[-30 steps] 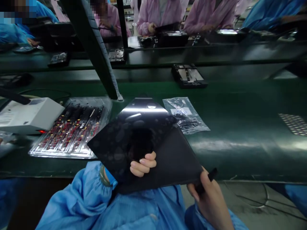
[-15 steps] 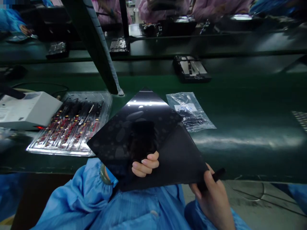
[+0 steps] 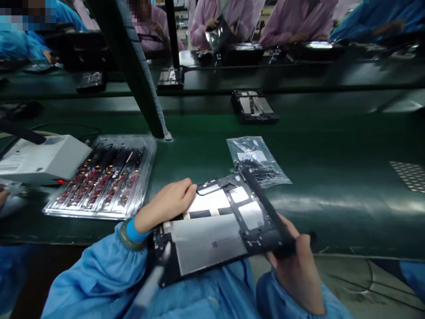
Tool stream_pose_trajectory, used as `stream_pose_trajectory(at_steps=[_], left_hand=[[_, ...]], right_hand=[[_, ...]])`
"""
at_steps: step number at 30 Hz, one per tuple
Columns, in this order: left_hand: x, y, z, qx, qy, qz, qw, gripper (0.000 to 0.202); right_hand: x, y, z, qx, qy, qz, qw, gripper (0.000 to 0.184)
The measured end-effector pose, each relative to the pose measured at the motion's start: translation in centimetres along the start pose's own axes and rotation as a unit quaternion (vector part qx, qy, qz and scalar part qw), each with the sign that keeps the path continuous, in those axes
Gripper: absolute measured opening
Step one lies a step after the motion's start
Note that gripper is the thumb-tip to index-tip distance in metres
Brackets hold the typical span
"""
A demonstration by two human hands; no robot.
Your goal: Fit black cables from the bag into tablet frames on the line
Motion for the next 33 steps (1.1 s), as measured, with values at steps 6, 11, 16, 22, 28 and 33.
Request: stream_pose_trajectory(at_steps=[6,11,16,22,28,33], left_hand=[[-0.4,0.6,-0.1,-0.008,0.068,-0.146,0.987,0.033],[0.5,-5.4,1.0,-0.304,0.165,-0.028,0.938,0.035],[2.2,-3.7,0.4,-0.345,0.144,0.006,0.928,0.029],[2.6,-1.3,-0.3,-0.297,0.154,-0.027,0.942,0.026],[4.3,-2.3,-0.7,-0.325,0.138,-0.046,0.935,0.024],[4.1,-1.5,-0.8,-0.301,0.142,-0.050,0.942,0.021]], right_hand=[[-1.3,-0.1,-1.2,-0.001,0.097,0.064,0.993,0.054],[5.1,-1.2,-6.9,-0.117,-0.013,0.004,0.993,0.033],[10.1,3.4,-17.1,-0.186,-0.066,0.031,0.980,0.028],[9.7,15.9,-26.4,-0.133,-0.004,0.068,0.989,0.021],[8.8,23.1,-28.2,-0.015,0.042,0.085,0.995,0.030],[6.6,24.4,-23.4,0.142,0.054,0.123,0.981,0.024]])
Point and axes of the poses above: each hand's wrist, its own z-axis away from the middle knuckle, its own y-axis out of the palm, x = y × z, the point moved 9 cm from there along -z, towards the middle knuckle, and after that the axes turned 9 degrees about z, right-handed, at the moved point
